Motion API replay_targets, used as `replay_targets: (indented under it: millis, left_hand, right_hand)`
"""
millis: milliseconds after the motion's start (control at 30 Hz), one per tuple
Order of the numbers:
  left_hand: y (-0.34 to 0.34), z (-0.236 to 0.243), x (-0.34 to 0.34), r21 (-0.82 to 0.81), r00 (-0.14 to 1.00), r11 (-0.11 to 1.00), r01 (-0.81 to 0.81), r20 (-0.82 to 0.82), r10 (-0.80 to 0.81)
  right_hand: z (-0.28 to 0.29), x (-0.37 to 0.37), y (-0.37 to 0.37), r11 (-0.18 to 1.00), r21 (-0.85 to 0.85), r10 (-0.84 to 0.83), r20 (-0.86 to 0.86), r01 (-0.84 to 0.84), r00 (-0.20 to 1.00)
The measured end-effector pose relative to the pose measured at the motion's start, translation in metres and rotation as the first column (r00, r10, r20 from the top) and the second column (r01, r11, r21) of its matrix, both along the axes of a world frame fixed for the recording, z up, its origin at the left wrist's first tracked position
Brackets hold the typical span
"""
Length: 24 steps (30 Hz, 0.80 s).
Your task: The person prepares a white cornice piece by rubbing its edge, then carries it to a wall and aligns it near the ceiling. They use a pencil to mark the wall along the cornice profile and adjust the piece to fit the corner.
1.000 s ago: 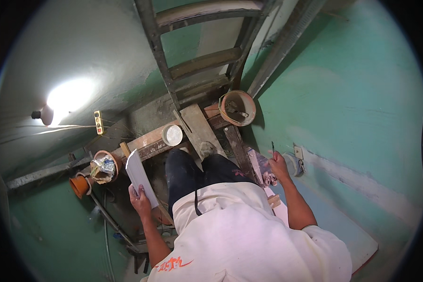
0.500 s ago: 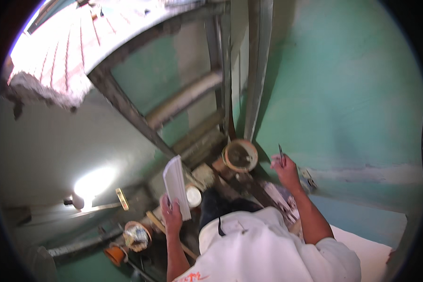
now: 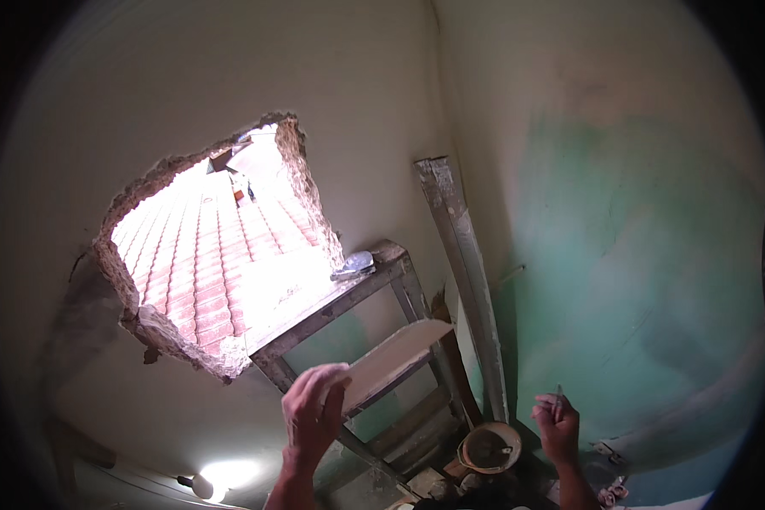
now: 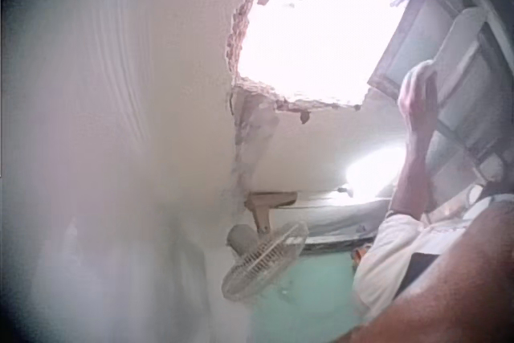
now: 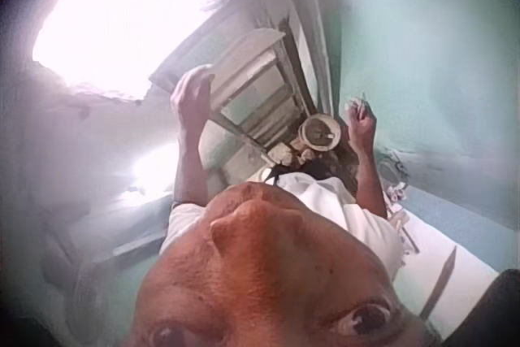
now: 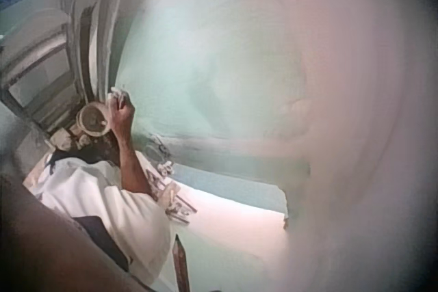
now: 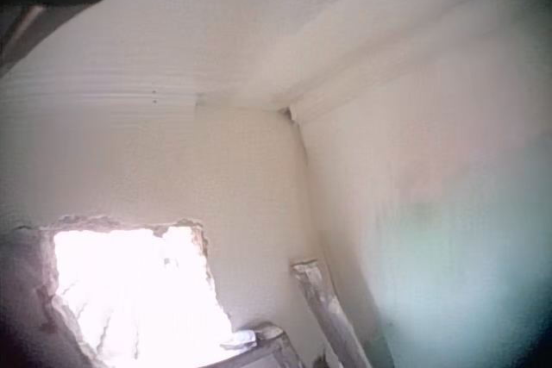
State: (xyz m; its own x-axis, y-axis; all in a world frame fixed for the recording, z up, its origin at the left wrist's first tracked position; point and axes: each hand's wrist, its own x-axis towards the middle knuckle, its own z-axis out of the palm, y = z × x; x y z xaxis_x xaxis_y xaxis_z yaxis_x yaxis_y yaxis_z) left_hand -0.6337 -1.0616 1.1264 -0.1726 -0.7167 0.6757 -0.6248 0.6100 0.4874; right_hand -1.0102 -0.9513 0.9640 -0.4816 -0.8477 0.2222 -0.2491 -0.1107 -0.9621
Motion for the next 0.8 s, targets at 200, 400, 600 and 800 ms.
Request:
replay_targets:
  millis: [200,400,600,800]
  left_hand:
    - [-0.097,0.158,-0.053,-0.659,0.92,0.749,-0.074,0.244,0.306]
    - [-0.182,0.297,-0.09,-0.918,0.834,0.381,-0.114,0.12,0.539]
    - [-0.251,0.373,-0.128,-0.953,0.705,0.233,-0.194,0.029,0.708]
    - [-0.289,0.41,-0.137,-0.978,0.751,0.164,-0.132,0.01,0.66]
  right_hand:
    - [0.064,-0.097,0.022,0.933,-0.134,-0.35,-0.122,0.334,0.929]
    - [0.082,-0.2,0.045,0.825,-0.34,-0.523,-0.155,0.452,0.838]
    - [0.09,-0.271,0.043,0.719,-0.452,-0.648,-0.161,0.528,0.744]
    - [0.096,-0.272,0.038,0.689,-0.407,-0.677,-0.067,0.599,0.733]
